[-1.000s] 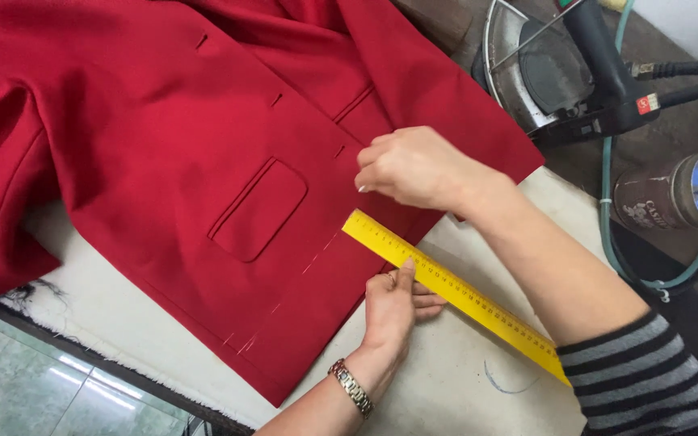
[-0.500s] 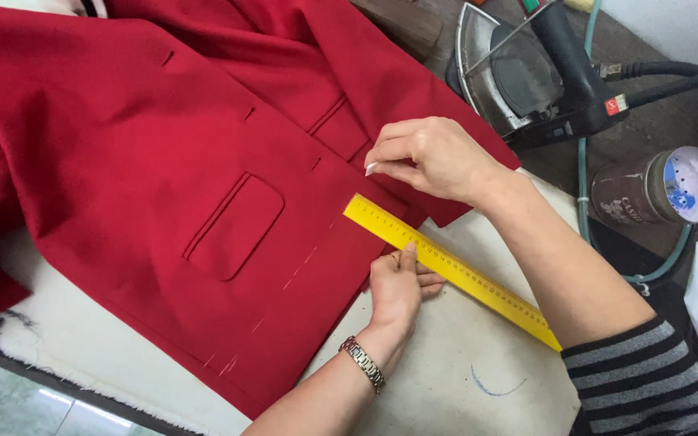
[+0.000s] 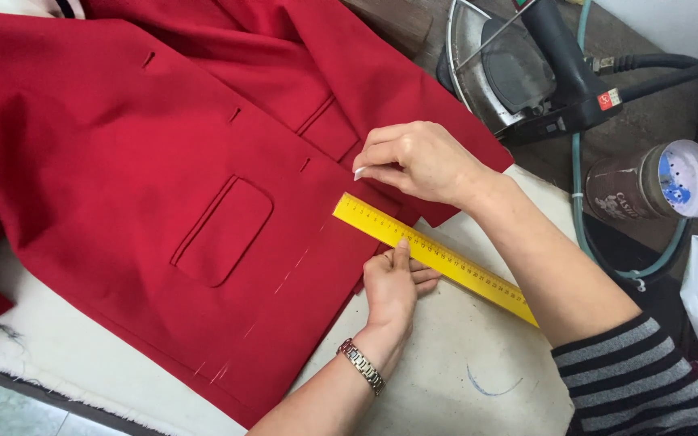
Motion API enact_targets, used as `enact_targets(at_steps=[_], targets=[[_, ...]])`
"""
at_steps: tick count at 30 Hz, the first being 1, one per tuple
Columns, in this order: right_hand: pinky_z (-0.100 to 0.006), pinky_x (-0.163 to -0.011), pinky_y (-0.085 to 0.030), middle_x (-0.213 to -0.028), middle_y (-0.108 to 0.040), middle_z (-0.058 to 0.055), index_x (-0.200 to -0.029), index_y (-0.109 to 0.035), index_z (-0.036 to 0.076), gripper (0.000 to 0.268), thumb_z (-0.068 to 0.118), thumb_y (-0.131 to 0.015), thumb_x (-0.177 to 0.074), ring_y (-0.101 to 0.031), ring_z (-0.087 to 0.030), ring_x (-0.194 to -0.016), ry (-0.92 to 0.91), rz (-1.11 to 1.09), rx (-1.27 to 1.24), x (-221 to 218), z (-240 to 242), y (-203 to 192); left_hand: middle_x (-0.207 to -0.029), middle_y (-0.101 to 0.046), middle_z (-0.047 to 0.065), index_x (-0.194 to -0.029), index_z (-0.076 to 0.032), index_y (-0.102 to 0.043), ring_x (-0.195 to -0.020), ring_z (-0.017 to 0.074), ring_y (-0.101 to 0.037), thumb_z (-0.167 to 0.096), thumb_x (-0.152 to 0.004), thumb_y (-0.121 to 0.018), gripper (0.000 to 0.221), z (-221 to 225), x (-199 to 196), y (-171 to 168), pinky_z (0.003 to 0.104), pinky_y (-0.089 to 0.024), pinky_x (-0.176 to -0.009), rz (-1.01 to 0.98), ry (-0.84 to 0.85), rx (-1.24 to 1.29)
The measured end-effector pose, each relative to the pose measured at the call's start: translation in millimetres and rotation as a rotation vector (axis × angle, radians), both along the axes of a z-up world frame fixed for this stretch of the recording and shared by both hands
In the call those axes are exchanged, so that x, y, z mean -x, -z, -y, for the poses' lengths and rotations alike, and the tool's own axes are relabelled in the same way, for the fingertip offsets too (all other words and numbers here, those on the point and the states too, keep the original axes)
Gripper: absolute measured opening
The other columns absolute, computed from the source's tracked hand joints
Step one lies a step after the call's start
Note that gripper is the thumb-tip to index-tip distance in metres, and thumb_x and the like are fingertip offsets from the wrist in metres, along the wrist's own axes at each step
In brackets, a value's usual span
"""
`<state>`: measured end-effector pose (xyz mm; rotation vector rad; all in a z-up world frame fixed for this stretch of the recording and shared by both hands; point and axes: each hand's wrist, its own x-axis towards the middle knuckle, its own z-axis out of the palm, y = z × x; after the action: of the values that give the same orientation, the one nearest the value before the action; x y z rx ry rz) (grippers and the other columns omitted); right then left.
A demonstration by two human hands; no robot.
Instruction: Measuring and marking jackets with a ruler and chalk on a work table.
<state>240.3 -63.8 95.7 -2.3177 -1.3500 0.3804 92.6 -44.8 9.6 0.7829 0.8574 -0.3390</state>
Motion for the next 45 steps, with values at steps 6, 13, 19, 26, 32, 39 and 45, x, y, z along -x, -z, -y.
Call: enact_targets(at_steps=[6, 13, 19, 26, 32, 39, 45], targets=[[-0.029, -0.073, -0.056, -0.086, -0.07, 0.0, -0.088, -0.076, 0.015, 0.008, 0.01, -0.069, -0.089, -0.069, -0.022, -0.082, -0.045, 0.026, 0.03, -4.6, -2.5, 10.6, -0.087, -0.067, 0.031, -0.104, 0.011, -0.056, -0.076, 0.0356, -0.071, -0.023, -0.103, -0.041, 0.038, -0.3, -0.4, 2.9, 0.041, -0.06, -0.064, -0.007, -0.018, 0.003], [-0.029, -0.076, -0.055, -0.092, -0.071, 0.003, -0.09, -0.076, 0.016, 0.01, 0.012, -0.068, -0.089, -0.069, -0.02, -0.088, -0.108, 0.052, 0.095, -6.2, -14.5, 22.7, -0.087, -0.066, 0.033, -0.106, 0.014, -0.055, -0.075, 0.0359, -0.07, -0.023, -0.104, -0.04, 0.04, 3.5, -1.1, 7.4, 0.041, -0.059, -0.062, 0.01, -0.031, -0.011], [-0.03, -0.077, -0.053, -0.094, -0.069, 0.007, -0.091, -0.074, 0.021, 0.01, 0.017, -0.066, -0.091, -0.066, -0.018, -0.093, -0.219, 0.131, 0.233, -5.8, -22.5, 25.4, -0.081, -0.064, 0.032, -0.102, 0.014, -0.057, -0.07, 0.039, -0.069, -0.022, -0.103, -0.041, 0.04, 5.8, -1.1, 7.2, 0.045, -0.059, -0.059, 0.022, -0.07, -0.04], [-0.028, -0.072, -0.049, -0.087, -0.062, 0.011, -0.088, -0.068, 0.024, 0.012, 0.018, -0.061, -0.094, -0.062, -0.014, -0.089, -0.283, 0.322, 0.282, -8.1, -21.6, 47.3, -0.083, -0.064, 0.033, -0.102, 0.014, -0.056, -0.071, 0.0402, -0.069, -0.024, -0.103, -0.042, 0.041, 9.5, -1.7, 17.6, 0.044, -0.059, -0.059, 0.037, -0.071, -0.022], [-0.03, -0.069, -0.05, -0.08, -0.06, 0.008, -0.085, -0.068, 0.025, 0.013, 0.026, -0.06, -0.096, -0.063, -0.016, -0.079, -0.056, 0.451, 0.16, 15.0, 15.7, 5.5, -0.088, -0.063, 0.036, -0.109, 0.015, -0.053, -0.076, 0.0411, -0.068, -0.022, -0.104, -0.041, 0.039, 0.7, 6.7, 17.4, 0.044, -0.061, -0.061, 0.097, -0.033, 0.053], [-0.036, -0.074, -0.046, -0.08, -0.069, -0.004, -0.1, -0.057, 0.013, 0.021, 0.032, -0.048, -0.096, -0.065, -0.023, -0.073, 0.687, -0.061, 0.269, 117.1, 133.2, -2.9, -0.09, -0.069, 0.032, -0.109, 0.012, -0.062, -0.078, 0.0375, -0.072, -0.022, -0.097, -0.048, 0.038, -69.1, 47.3, -57.5, 0.038, -0.062, -0.07, 0.03, -0.188, 0.07], [-0.034, -0.077, -0.047, -0.083, -0.073, -0.001, -0.104, -0.056, 0.012, 0.019, 0.028, -0.048, -0.097, -0.069, -0.019, -0.076, 0.98, -0.131, 0.188, 175.1, 152.9, 11.5, -0.088, -0.067, 0.037, -0.099, 0.016, -0.055, -0.079, 0.042, -0.071, -0.019, -0.097, -0.049, 0.035, -123.4, 113.0, -61.4, 0.041, -0.059, -0.069, -0.051, -0.331, -0.047]])
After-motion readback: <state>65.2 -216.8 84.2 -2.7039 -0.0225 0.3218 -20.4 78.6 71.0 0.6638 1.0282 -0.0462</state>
